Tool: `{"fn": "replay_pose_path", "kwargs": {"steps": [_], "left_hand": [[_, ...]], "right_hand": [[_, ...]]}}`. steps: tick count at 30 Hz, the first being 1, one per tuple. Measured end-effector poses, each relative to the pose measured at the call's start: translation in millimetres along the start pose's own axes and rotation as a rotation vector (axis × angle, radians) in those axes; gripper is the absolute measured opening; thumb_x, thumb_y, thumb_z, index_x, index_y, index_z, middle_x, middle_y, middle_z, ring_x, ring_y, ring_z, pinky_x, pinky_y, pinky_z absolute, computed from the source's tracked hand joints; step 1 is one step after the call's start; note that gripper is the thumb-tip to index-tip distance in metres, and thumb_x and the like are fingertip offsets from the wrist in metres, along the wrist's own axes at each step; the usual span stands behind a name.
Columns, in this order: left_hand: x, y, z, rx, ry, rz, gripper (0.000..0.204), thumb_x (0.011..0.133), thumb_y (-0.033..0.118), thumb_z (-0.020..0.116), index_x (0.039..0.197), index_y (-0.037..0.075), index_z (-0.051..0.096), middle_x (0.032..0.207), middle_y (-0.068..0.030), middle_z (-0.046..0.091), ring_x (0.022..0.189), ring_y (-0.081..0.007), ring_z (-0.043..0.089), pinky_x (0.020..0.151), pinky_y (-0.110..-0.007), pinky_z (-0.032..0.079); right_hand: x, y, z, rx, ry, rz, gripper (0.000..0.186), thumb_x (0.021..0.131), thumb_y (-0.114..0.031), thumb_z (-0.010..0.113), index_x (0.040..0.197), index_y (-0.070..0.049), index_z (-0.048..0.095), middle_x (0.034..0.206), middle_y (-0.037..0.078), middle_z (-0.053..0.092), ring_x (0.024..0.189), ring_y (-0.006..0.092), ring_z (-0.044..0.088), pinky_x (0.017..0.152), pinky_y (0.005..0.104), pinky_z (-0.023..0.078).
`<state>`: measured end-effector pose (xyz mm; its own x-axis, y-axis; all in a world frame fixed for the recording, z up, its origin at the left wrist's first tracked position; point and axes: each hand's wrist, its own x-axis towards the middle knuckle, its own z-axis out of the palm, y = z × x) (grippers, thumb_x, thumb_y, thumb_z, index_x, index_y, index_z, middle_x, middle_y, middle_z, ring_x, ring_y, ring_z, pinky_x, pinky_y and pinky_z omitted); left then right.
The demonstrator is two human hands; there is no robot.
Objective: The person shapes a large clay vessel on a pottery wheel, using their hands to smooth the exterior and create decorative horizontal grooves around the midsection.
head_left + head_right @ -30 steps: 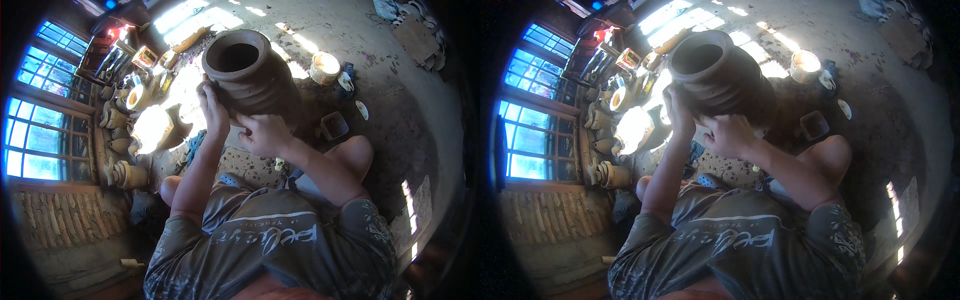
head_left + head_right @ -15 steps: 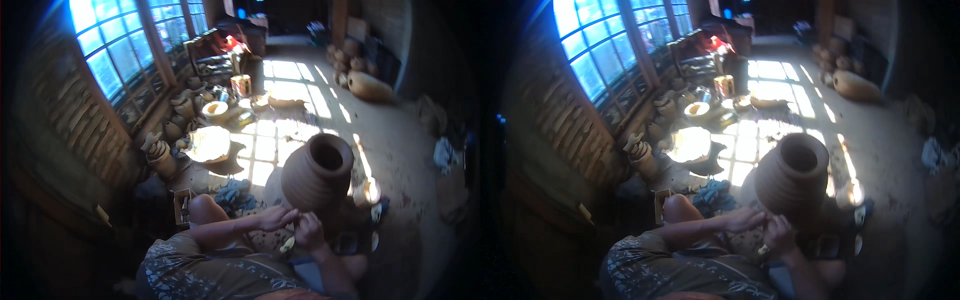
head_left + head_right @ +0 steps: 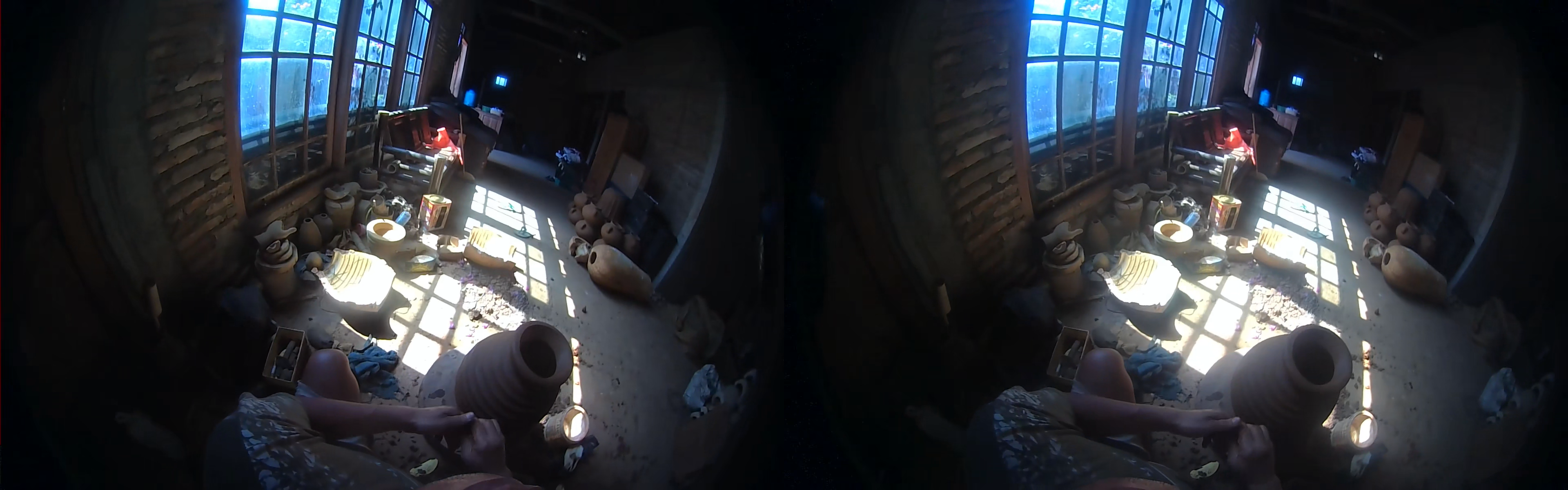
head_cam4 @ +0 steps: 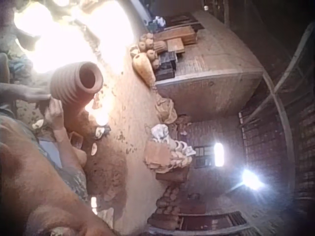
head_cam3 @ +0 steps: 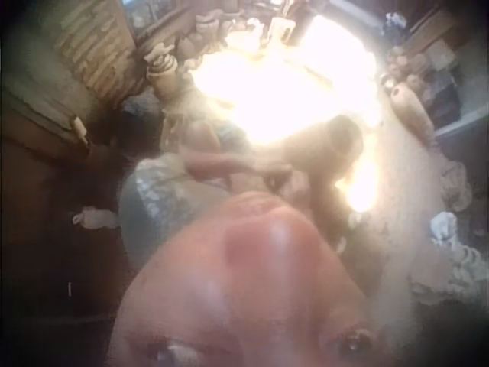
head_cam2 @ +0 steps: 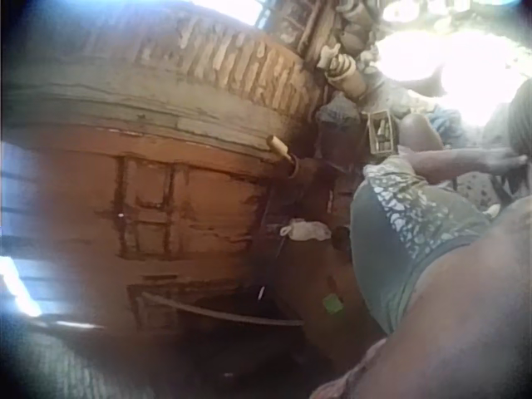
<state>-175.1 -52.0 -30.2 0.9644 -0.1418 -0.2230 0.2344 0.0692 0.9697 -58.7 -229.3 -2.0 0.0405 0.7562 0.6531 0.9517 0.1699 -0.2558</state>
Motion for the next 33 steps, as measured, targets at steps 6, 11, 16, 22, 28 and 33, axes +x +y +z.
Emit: {"fn": "replay_pose_path", "kwargs": {"steps": [6, 11, 16, 22, 28, 33], "left_hand": [[4, 17, 3, 0.373, -0.158, 0.013, 0.067, 0.113, 0.058, 0.035, 0.127, 0.000, 0.064, 0.102, -0.0154, 0.074, 0.091, -0.0251, 0.073, 0.076, -0.040, 0.058], [0, 3, -23, 0.376, 0.080, 0.406, 0.028, 0.111, 0.022, 0.058, 0.129, 0.000, 0.060, 0.114, -0.0135, 0.071, 0.107, -0.0238, 0.068, 0.093, -0.043, 0.054], [-14, 35, 5, 0.260, -0.016, 0.102, 0.035, 0.112, 0.035, 0.056, 0.118, 0.001, 0.064, 0.093, -0.0076, 0.072, 0.089, -0.0156, 0.070, 0.077, -0.034, 0.053], [-15, 32, 18, -0.066, -0.030, 0.057, 0.039, 0.113, 0.039, 0.054, 0.114, 0.001, 0.064, 0.093, -0.0062, 0.070, 0.081, -0.0127, 0.069, 0.072, -0.031, 0.054], [4, -6, 17, -0.122, -0.062, 0.104, 0.044, 0.110, 0.044, 0.058, 0.112, 0.001, 0.065, 0.089, -0.0051, 0.070, 0.073, -0.0117, 0.068, 0.069, -0.026, 0.055], [8, 8, 32, -0.172, -0.095, 0.041, 0.047, 0.112, 0.045, 0.054, 0.111, 0.000, 0.068, 0.081, -0.0004, 0.068, 0.070, -0.0094, 0.067, 0.065, -0.025, 0.053]], "right_hand": [[-40, 3, -3, -0.304, -0.230, -0.020, 0.012, 0.084, -0.018, 0.071, 0.080, -0.008, 0.067, 0.085, 0.014, 0.062, 0.073, 0.0319, 0.061, 0.068, 0.0483, 0.051], [-5, -15, -2, 0.114, -0.009, 0.228, 0.035, 0.089, -0.003, 0.068, 0.123, 0.005, 0.068, 0.102, 0.020, 0.067, 0.092, 0.0423, 0.066, 0.083, 0.0495, 0.056], [-28, -19, -15, 0.119, -0.013, 0.281, 0.027, 0.088, -0.002, 0.073, 0.114, 0.003, 0.071, 0.105, 0.019, 0.070, 0.096, 0.0372, 0.069, 0.081, 0.0453, 0.059], [-28, -37, -22, -0.055, 0.079, 0.235, 0.023, 0.087, -0.001, 0.073, 0.110, 0.003, 0.071, 0.100, 0.018, 0.068, 0.091, 0.0361, 0.068, 0.077, 0.0459, 0.057], [-43, -29, -39, 0.305, -0.102, 0.412, 0.028, 0.090, -0.007, 0.077, 0.117, -0.001, 0.072, 0.101, 0.014, 0.068, 0.086, 0.0325, 0.069, 0.073, 0.0419, 0.057], [-26, -30, -42, 0.246, 0.008, 0.447, 0.031, 0.090, -0.015, 0.082, 0.116, -0.003, 0.073, 0.101, 0.010, 0.067, 0.083, 0.0294, 0.069, 0.069, 0.0407, 0.056]]}}
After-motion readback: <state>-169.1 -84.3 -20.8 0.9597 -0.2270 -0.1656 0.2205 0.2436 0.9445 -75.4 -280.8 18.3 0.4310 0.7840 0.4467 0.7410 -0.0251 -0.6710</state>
